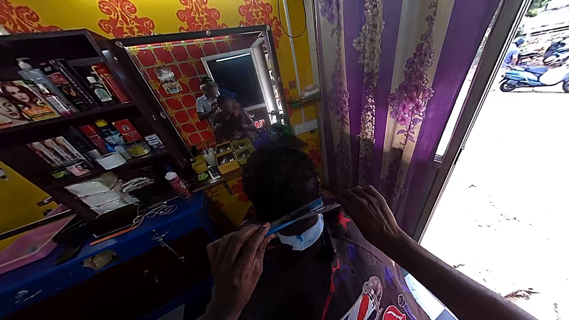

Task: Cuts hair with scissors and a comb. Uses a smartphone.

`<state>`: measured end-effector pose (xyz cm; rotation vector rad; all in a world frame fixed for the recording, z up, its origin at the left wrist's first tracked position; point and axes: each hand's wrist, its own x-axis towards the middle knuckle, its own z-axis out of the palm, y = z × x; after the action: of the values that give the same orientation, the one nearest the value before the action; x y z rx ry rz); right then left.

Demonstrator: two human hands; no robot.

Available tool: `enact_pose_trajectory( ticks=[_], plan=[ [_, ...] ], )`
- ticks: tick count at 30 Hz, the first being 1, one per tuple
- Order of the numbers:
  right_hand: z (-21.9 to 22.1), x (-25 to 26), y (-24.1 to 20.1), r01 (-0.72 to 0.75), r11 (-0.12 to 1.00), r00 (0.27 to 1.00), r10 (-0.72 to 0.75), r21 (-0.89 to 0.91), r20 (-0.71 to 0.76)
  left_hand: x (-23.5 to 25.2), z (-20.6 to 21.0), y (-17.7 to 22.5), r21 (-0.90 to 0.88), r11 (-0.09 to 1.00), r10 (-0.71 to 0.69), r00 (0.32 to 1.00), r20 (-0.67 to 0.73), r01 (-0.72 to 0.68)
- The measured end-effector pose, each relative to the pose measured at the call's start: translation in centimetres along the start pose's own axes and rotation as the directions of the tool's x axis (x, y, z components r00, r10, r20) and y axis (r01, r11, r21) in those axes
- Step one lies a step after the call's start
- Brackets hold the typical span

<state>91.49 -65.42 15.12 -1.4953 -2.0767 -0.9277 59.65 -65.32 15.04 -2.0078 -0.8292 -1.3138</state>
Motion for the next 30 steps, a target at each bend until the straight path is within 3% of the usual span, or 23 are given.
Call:
enact_pose_trajectory(
  ticks=[5, 10, 16, 22, 30],
  plan=[
    [-0.2, 0.4, -0.6, -0.035, 0.999, 0.999, 0.037, -0.039, 0.029, 0.3, -0.1, -0.1, 0.007, 1.000, 0.007, 1.000, -0.010, -0.006],
    [0.1, 0.0, -0.2, -0.032, 0.999, 0.995, 0.035, 0.026, -0.090, 0.0, -0.4, 0.4, -0.010, 1.000, -0.017, 1.000, 0.008, 0.017],
    [0.8, -0.8, 2.1, -0.123, 0.990, 0.988, 0.129, 0.074, -0.085, -1.4, -0.4, 1.1, -0.115, 0.971, -0.162, 0.932, 0.324, 0.209],
    [0.8, -0.3, 2.8, -0.055, 0.997, 0.997, 0.057, 0.053, -0.046, 0.4, -0.8, 0.9, -0.024, 0.991, -0.128, 0.986, 0.105, 0.131],
    [0.2, 1.4, 1.1, -0.007, 0.999, 0.997, 0.009, -0.033, 0.079, 0.4, -0.2, 0.6, 0.034, 0.998, -0.049, 0.999, 0.021, 0.048]
  ],
)
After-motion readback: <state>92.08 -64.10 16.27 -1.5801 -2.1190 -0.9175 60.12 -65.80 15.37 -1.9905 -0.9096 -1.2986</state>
